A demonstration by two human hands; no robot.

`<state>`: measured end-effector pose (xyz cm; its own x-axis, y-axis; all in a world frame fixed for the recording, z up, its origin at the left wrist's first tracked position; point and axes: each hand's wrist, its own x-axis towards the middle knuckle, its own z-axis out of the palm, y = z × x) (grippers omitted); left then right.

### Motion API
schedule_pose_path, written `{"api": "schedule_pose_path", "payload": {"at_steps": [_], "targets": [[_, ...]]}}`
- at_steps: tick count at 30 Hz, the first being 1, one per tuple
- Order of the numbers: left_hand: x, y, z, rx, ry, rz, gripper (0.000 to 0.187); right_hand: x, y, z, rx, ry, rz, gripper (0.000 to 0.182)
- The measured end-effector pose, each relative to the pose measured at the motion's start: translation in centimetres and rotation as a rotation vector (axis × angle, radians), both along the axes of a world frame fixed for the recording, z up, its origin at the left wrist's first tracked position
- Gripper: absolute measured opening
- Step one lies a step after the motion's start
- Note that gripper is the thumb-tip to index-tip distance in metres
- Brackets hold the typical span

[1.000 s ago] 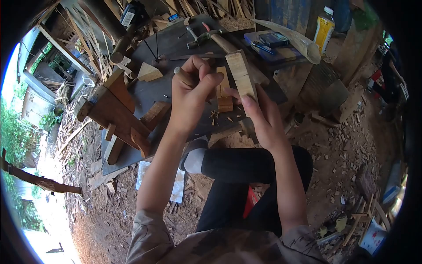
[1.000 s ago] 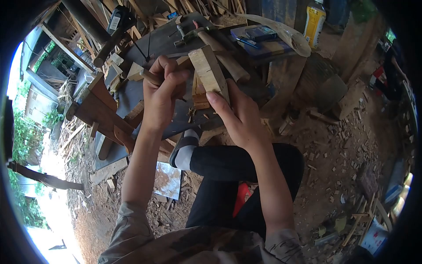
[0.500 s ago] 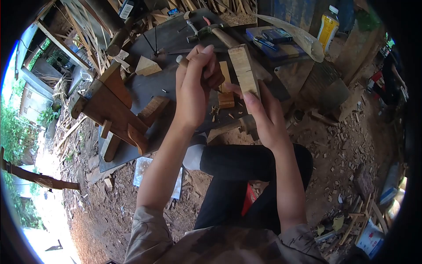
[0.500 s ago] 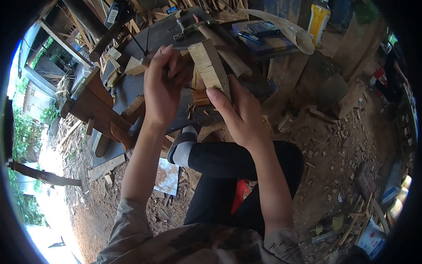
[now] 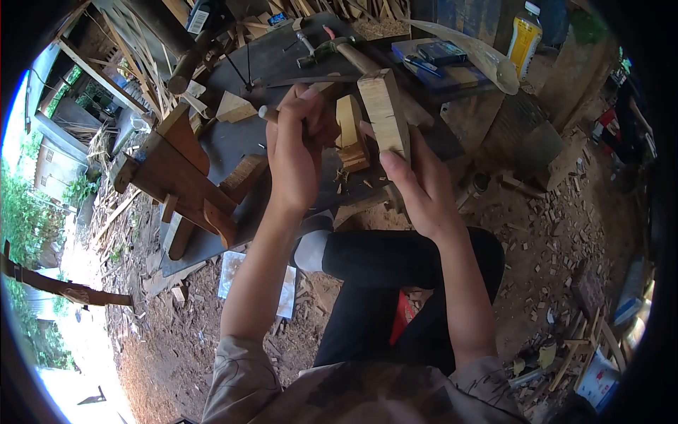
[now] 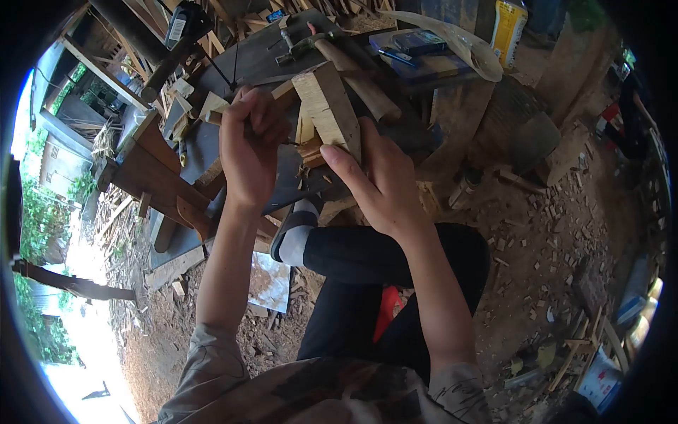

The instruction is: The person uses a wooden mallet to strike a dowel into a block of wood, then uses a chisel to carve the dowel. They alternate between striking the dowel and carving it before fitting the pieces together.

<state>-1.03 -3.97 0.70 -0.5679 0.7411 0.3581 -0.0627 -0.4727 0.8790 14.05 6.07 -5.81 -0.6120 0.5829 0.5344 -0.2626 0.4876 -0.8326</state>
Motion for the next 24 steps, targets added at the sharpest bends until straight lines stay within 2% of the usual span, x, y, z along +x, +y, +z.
{"api": "schedule_pose_path", "payload": {"at_steps": [6, 12, 18, 21, 24], "targets": [[-1.2, -0.9, -1.3, -0.006, -0.027, 0.017, 0.028, 0.0, 0.3, -0.1, 0.089, -0.038, 0.002, 0.049], [-0.2, -0.9, -1.8, -0.001, -0.086, 0.014, 0.028, 0.0, 0.1, -0.1, 0.025, -0.027, 0.012, 0.047], [-0.4, -0.5, -0.3, 0.07, -0.091, -0.015, 0.029, -0.1, 0.1, 0.0, 0.018, -0.054, 0.003, 0.048], [0.0, -0.3, 1.0, -0.022, 0.018, 0.004, 0.026, -0.2, 0.0, -0.1, 0.006, -0.047, 0.002, 0.048], [-0.1, 0.2, 1.0, -0.034, -0.023, -0.036, 0.023, -0.3, -0.1, 0.1, -0.004, -0.031, 0.001, 0.049]]}}
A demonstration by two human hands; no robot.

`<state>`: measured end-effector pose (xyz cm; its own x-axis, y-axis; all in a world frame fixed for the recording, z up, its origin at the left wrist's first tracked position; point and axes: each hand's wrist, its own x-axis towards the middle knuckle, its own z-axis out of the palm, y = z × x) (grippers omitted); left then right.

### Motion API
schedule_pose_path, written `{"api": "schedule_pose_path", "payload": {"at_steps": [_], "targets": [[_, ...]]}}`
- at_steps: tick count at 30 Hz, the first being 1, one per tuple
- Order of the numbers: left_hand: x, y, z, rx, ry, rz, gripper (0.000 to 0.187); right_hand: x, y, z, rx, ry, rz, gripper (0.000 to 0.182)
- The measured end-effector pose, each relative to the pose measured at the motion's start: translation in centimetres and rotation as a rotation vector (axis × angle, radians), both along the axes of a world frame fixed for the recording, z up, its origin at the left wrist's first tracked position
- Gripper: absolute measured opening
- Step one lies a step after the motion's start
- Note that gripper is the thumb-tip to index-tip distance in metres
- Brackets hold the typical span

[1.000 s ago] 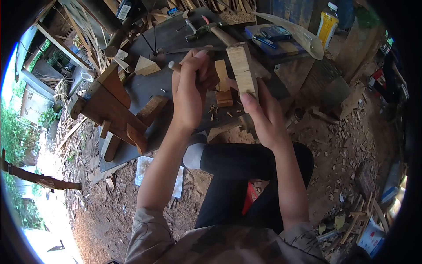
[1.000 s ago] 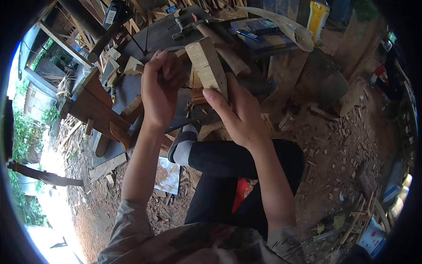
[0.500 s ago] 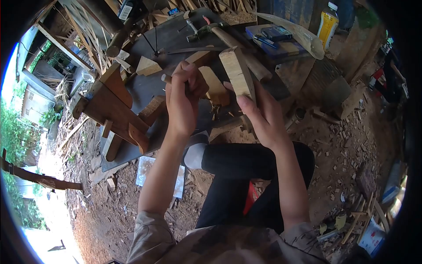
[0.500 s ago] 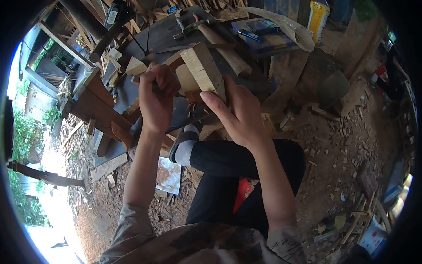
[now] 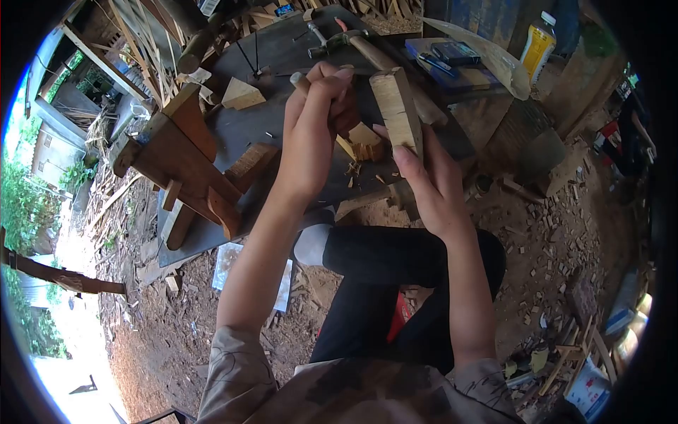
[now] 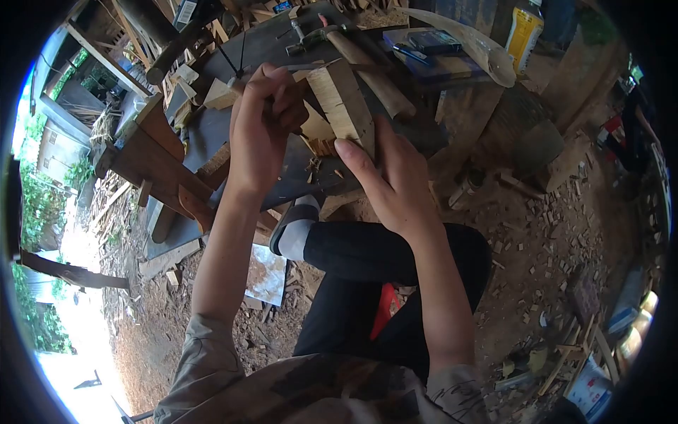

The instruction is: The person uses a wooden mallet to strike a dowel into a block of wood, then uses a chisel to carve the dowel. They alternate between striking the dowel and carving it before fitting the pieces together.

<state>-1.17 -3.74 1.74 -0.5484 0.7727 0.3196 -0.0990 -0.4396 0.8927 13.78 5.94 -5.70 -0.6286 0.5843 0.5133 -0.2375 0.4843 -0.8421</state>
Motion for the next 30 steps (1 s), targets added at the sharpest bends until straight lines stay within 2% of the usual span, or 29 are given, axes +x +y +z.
{"api": "schedule_pose_path", "payload": {"at_steps": [9, 18, 21, 24, 30], "targets": [[0.2, 0.2, -0.2, -0.067, 0.047, -0.01, 0.017, 0.2, -0.1, 0.3, -0.02, -0.021, 0.002, 0.052], [0.4, 0.4, -0.7, 0.004, 0.025, 0.049, 0.015, 0.2, -0.2, 0.4, -0.012, -0.027, 0.004, 0.054], [0.4, 0.0, -0.5, -0.071, 0.101, 0.008, 0.017, 0.3, -0.1, 0.4, -0.019, -0.048, 0.016, 0.055], [0.1, 0.1, -1.2, -0.039, 0.244, -0.002, 0.021, 0.4, -0.3, 0.6, -0.06, -0.018, 0.048, 0.053], [-0.9, -0.4, -1.3, -0.018, 0.213, -0.104, 0.027, 1.1, 0.2, 2.4, -0.176, -0.085, 0.174, 0.046]]}}
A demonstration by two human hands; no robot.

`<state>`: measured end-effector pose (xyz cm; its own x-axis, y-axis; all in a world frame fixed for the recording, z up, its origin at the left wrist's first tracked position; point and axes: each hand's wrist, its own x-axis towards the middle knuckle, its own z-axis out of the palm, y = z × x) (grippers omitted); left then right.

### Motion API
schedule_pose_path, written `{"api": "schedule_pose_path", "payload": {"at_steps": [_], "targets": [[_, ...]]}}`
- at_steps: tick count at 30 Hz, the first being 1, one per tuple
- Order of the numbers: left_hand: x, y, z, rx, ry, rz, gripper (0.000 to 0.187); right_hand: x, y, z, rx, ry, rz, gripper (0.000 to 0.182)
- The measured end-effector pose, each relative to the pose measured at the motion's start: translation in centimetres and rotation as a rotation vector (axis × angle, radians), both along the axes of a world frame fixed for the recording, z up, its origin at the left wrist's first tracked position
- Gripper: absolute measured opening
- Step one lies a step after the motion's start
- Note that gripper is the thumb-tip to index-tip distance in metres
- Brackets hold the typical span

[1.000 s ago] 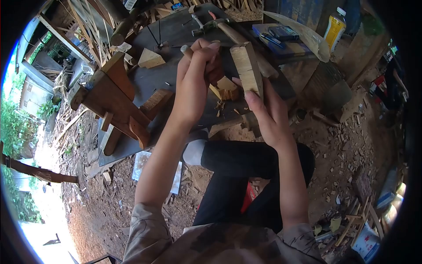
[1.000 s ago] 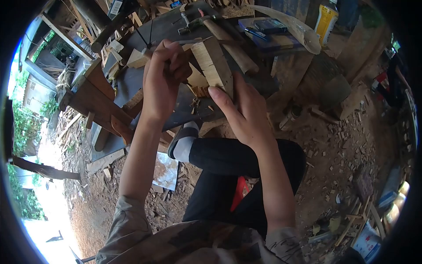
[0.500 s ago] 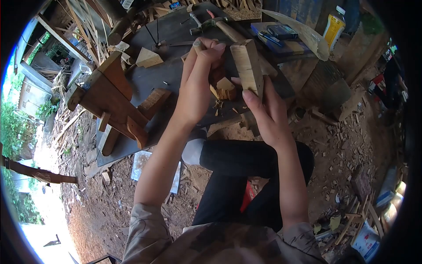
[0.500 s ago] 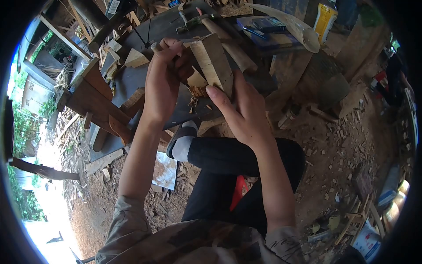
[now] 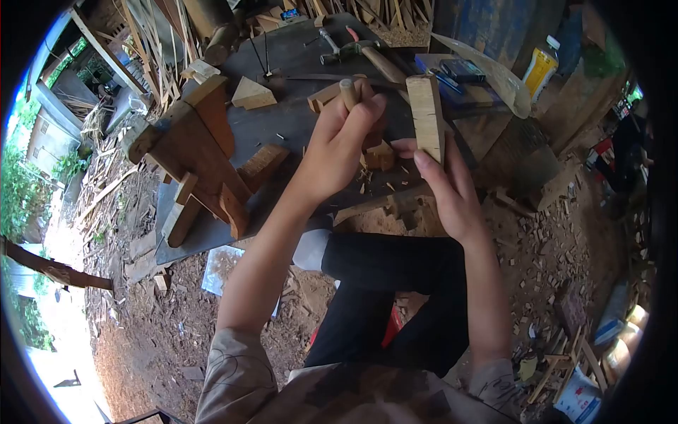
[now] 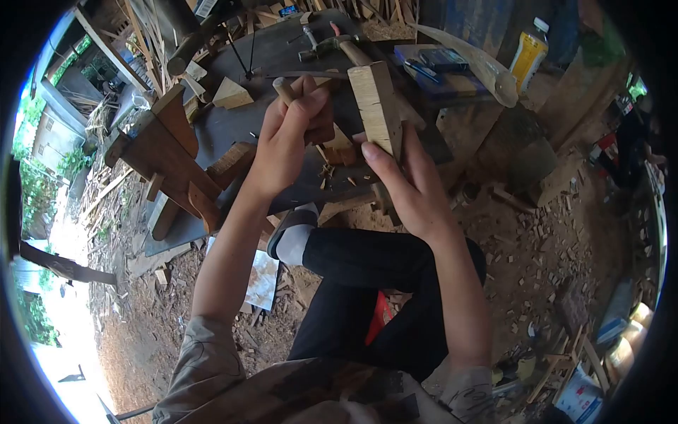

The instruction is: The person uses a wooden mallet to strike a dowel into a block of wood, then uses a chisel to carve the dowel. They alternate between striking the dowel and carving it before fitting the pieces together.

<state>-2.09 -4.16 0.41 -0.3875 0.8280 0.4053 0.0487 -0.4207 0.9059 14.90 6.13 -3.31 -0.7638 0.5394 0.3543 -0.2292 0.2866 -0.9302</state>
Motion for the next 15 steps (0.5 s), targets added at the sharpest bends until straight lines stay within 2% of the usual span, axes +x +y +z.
{"api": "schedule_pose_path", "payload": {"at_steps": [3, 5, 6, 7, 10, 12, 14, 15], "targets": [[-0.4, -0.2, 0.1, -0.009, -0.018, -0.026, 0.028, 0.7, 0.0, 3.7, 0.183, -0.044, -0.049, 0.048], [-1.0, 0.2, -0.2, 0.011, 0.016, -0.08, 0.026, 1.4, 0.8, 6.8, 0.391, -0.016, -0.114, 0.046], [-1.3, 0.3, -0.5, 0.015, 0.032, -0.107, 0.025, 1.3, 0.5, 9.0, 0.438, 0.114, -0.138, 0.041], [-1.4, 0.3, -0.6, 0.011, 0.029, -0.099, 0.027, 1.2, 0.8, 11.0, 0.67, 0.116, -0.233, 0.047], [-1.4, 0.5, -0.8, 0.009, 0.039, -0.066, 0.03, 1.4, 2.1, 14.6, 0.607, 0.272, -0.074, 0.053], [-1.5, 0.4, -0.8, 0.001, 0.073, -0.073, 0.03, 1.0, 2.3, 14.4, 0.714, 0.087, 0.015, 0.057], [-1.5, 0.6, -1.1, 0.033, 0.065, -0.083, 0.03, 0.8, 1.3, 14.6, 1.021, -0.274, -0.036, 0.061], [-1.4, 0.6, -1.2, 0.055, 0.046, -0.09, 0.03, 0.6, 0.6, 15.0, 1.076, -0.305, -0.108, 0.059]]}}
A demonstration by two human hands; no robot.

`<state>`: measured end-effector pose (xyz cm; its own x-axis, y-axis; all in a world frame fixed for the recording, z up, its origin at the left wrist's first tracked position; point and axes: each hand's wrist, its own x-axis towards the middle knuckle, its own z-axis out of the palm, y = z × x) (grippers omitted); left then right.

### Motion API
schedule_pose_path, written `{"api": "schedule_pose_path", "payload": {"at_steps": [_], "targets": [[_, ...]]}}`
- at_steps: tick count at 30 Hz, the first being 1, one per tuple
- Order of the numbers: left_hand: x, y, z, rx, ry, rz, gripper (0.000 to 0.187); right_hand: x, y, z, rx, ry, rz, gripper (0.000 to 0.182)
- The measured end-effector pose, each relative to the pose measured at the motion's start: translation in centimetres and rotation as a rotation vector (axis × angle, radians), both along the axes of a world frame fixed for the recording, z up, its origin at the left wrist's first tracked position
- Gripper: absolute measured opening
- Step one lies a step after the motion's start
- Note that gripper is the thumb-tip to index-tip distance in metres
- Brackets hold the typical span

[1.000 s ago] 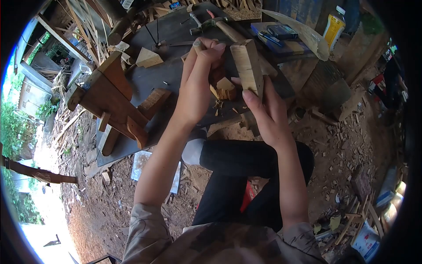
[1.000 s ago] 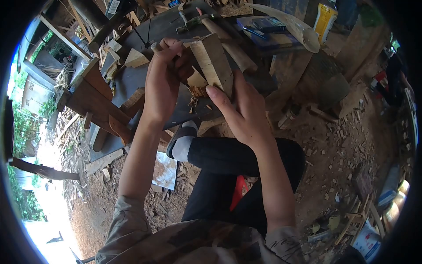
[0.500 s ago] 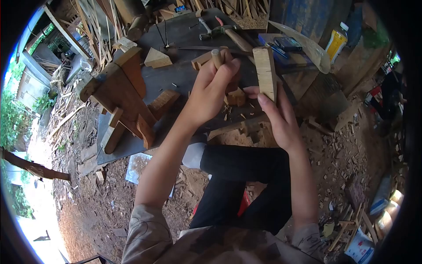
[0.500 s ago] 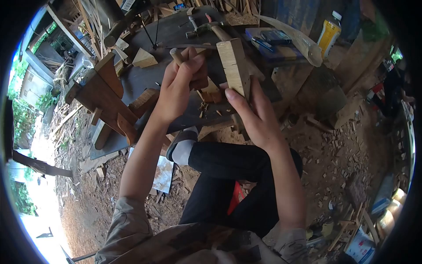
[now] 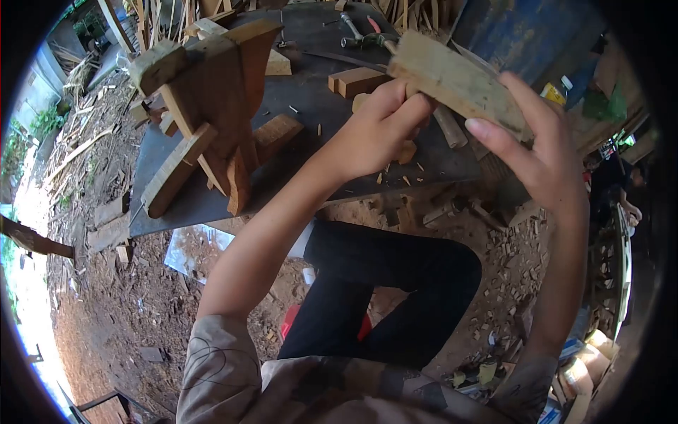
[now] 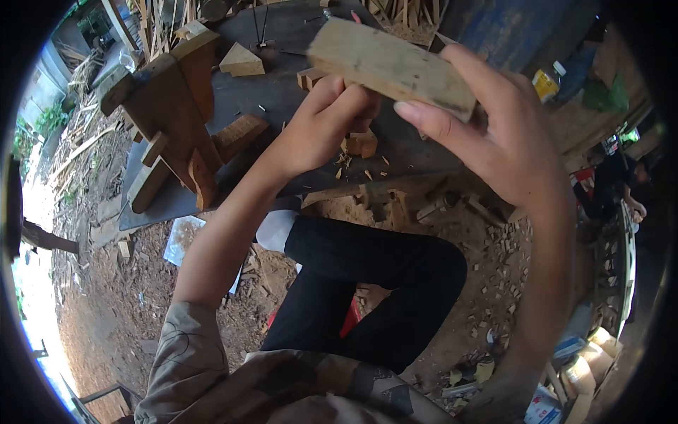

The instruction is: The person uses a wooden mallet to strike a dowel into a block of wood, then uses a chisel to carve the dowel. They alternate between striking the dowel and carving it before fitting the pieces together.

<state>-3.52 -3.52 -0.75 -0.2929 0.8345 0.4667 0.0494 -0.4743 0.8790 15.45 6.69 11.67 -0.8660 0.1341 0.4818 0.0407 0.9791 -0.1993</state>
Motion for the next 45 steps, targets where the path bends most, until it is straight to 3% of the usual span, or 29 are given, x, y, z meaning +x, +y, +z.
{"api": "schedule_pose_path", "payload": {"at_steps": [1, 2, 4, 5, 8, 10, 12, 14, 17, 19, 20, 23, 27, 30, 32, 34, 36, 40, 43, 45], "targets": [[0.0, 0.0, -0.1, 0.015, -0.019, -0.006, 0.03, -0.3, -0.8, 0.4, 0.064, 0.001, -0.067, 0.056], [-0.1, -0.1, -0.2, 0.015, -0.008, 0.006, 0.03, -0.1, -0.1, 0.0, -0.046, 0.219, -0.031, 0.05], [0.3, -0.3, 0.3, 0.005, 0.013, 0.015, 0.029, 1.4, 2.0, 0.6, -0.309, 0.369, 0.145, 0.051], [-0.1, 0.0, -0.1, 0.015, 0.018, -0.015, 0.029, 2.4, 3.8, 3.0, -0.45, 0.311, 0.292, 0.058], [-0.3, 0.0, 0.0, 0.007, 0.009, -0.036, 0.028, 2.1, 6.3, 4.5, -0.521, 0.109, 0.528, 0.058], [-0.1, -0.2, 0.1, -0.007, 0.0, -0.037, 0.029, 0.1, 3.5, 0.1, -0.189, 0.17, 0.198, 0.049], [-0.2, -0.1, 0.1, -0.007, -0.002, -0.04, 0.029, -0.5, 0.6, 0.4, 0.103, -0.036, -0.041, 0.056], [-0.3, 0.2, -0.5, 0.005, -0.015, -0.045, 0.028, -0.2, 0.4, 1.8, 0.074, -0.063, -0.06, 0.061], [-0.1, 0.0, 0.0, 0.008, -0.004, -0.027, 0.028, 1.0, 2.8, 2.8, -0.338, 0.277, 0.156, 0.059], [-0.2, 0.0, 0.1, -0.017, -0.023, -0.036, 0.029, 0.0, 3.4, 2.0, -0.499, 0.336, 0.306, 0.056], [-0.1, -0.2, 0.1, -0.029, -0.034, -0.038, 0.029, -0.6, 2.9, 0.5, -0.472, 0.285, 0.262, 0.053], [0.2, -0.5, 0.2, -0.018, -0.014, -0.015, 0.031, -0.8, 0.2, -0.5, 0.013, -0.107, -0.009, 0.046], [0.3, -0.2, -0.3, 0.0, -0.055, -0.048, 0.029, 0.8, 3.2, 0.3, -0.353, 0.357, 0.145, 0.05], [0.3, -0.4, 0.3, -0.03, -0.053, -0.042, 0.029, -0.1, 3.2, -0.4, -0.822, 0.574, 0.451, 0.051], [0.6, -0.4, 0.3, -0.042, -0.074, -0.015, 0.028, -0.5, 3.2, -2.0, -0.337, 0.229, 0.086, 0.049], [0.6, -0.5, 0.3, -0.041, -0.068, -0.042, 0.028, -0.8, 2.8, -1.5, 0.325, -0.031, -0.019, 0.05], [0.4, -0.4, 0.2, -0.045, -0.057, -0.027, 0.028, 0.1, 3.2, 0.9, 0.121, 0.217, 0.08, 0.053], [0.5, -0.4, 0.7, -0.055, -0.034, 0.002, 0.029, 0.6, 3.4, 3.7, -0.557, 0.49, 0.498, 0.062], [-0.2, 0.0, -0.3, -0.044, -0.012, -0.017, 0.028, -0.8, 1.7, 0.0, -0.07, 0.142, 0.009, 0.063], [-0.2, 0.1, -0.4, -0.04, -0.021, -0.023, 0.028, -0.8, 1.5, 0.0, 0.388, -0.069, -0.06, 0.057]]}}
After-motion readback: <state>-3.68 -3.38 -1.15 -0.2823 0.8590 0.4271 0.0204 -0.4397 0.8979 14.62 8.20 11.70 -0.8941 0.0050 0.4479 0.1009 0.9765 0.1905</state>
